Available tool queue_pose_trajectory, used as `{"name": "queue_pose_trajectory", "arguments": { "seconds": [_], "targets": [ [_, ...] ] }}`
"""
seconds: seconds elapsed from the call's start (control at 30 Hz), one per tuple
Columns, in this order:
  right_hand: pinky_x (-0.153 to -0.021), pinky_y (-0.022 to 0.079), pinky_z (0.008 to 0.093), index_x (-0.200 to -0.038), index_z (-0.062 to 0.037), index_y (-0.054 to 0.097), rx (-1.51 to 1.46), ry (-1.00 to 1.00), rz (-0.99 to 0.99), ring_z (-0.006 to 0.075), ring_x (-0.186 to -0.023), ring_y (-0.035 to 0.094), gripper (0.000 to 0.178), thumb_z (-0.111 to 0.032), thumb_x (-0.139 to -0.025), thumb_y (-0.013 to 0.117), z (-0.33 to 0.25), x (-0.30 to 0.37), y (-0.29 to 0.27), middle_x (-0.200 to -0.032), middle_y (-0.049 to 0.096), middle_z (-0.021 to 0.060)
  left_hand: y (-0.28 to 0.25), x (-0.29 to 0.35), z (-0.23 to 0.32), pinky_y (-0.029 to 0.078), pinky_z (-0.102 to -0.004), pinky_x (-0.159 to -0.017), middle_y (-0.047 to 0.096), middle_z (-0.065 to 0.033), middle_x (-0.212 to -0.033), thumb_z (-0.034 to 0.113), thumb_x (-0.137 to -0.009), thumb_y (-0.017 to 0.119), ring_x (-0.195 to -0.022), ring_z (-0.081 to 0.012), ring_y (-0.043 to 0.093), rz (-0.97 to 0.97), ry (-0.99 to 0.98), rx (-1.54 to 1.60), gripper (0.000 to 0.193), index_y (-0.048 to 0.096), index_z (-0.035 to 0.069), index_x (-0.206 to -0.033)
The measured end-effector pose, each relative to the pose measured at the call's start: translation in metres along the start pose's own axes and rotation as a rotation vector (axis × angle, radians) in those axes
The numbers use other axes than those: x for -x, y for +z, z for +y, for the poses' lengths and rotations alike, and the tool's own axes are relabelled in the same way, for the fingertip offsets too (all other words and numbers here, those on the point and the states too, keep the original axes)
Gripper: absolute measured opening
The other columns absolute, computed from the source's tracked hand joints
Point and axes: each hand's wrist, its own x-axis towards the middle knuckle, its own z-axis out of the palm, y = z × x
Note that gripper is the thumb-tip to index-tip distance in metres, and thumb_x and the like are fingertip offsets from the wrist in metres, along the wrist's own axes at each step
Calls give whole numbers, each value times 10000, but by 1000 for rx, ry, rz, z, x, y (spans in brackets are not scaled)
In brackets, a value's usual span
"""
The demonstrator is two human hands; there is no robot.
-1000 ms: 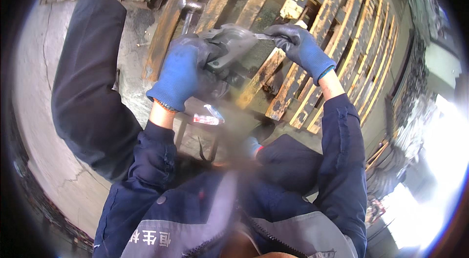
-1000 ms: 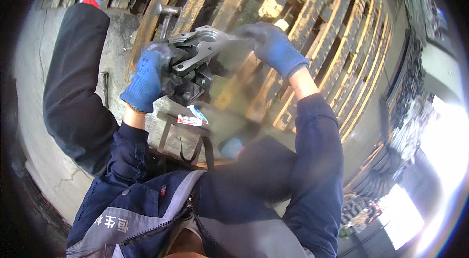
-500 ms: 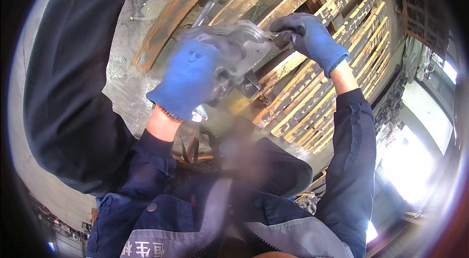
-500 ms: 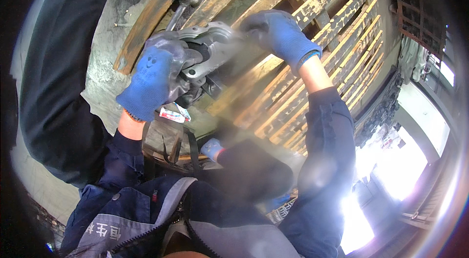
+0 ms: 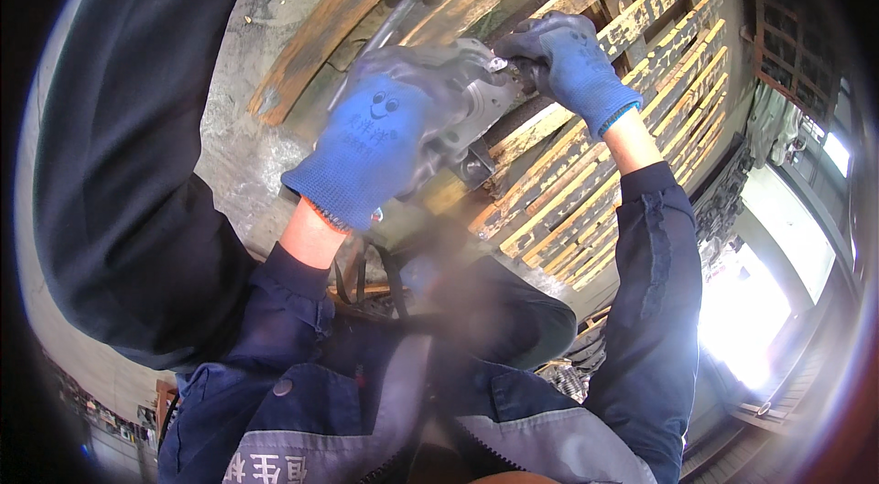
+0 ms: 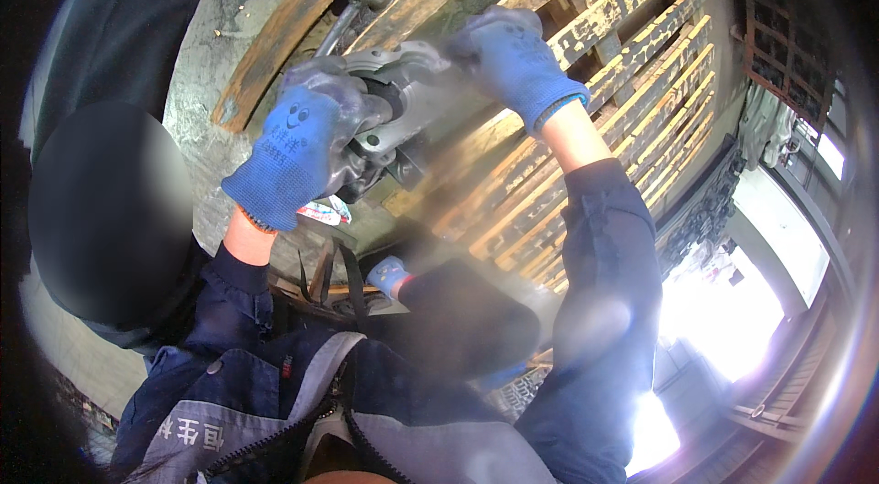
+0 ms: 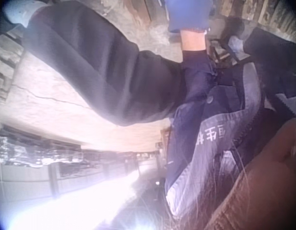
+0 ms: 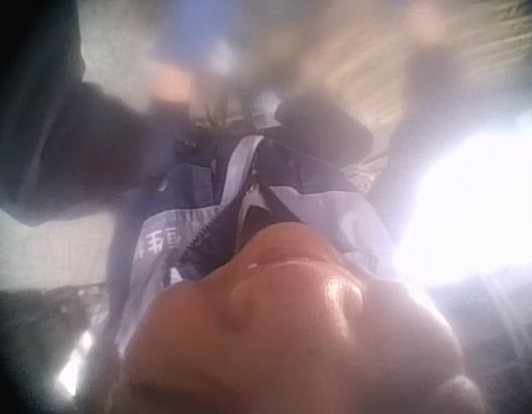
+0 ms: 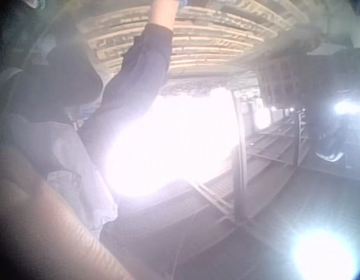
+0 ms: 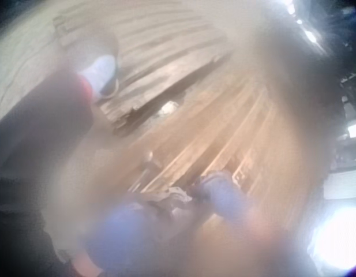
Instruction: The person sits on the floor and cleans a metal part using a hammer and a cloth. They repeatedly strike and wipe the part, then place it on a table with other similar parts.
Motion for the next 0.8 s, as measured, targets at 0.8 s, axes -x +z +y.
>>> {"name": "queue_pose_trajectory", "arguments": {
  "seconds": [0.8],
  "targets": [
    [-953,476,374,-984,-174,775,256,161,-409,207,-1104,642,207,-139,-834,637,-38,-22,-33,-999,730,57,-5,3,7,490,-384,-985,677,-71,-1151,154,-801,714,-1083,-230,640,1,-16,19,415,641,103,-1206]
  ]
}}
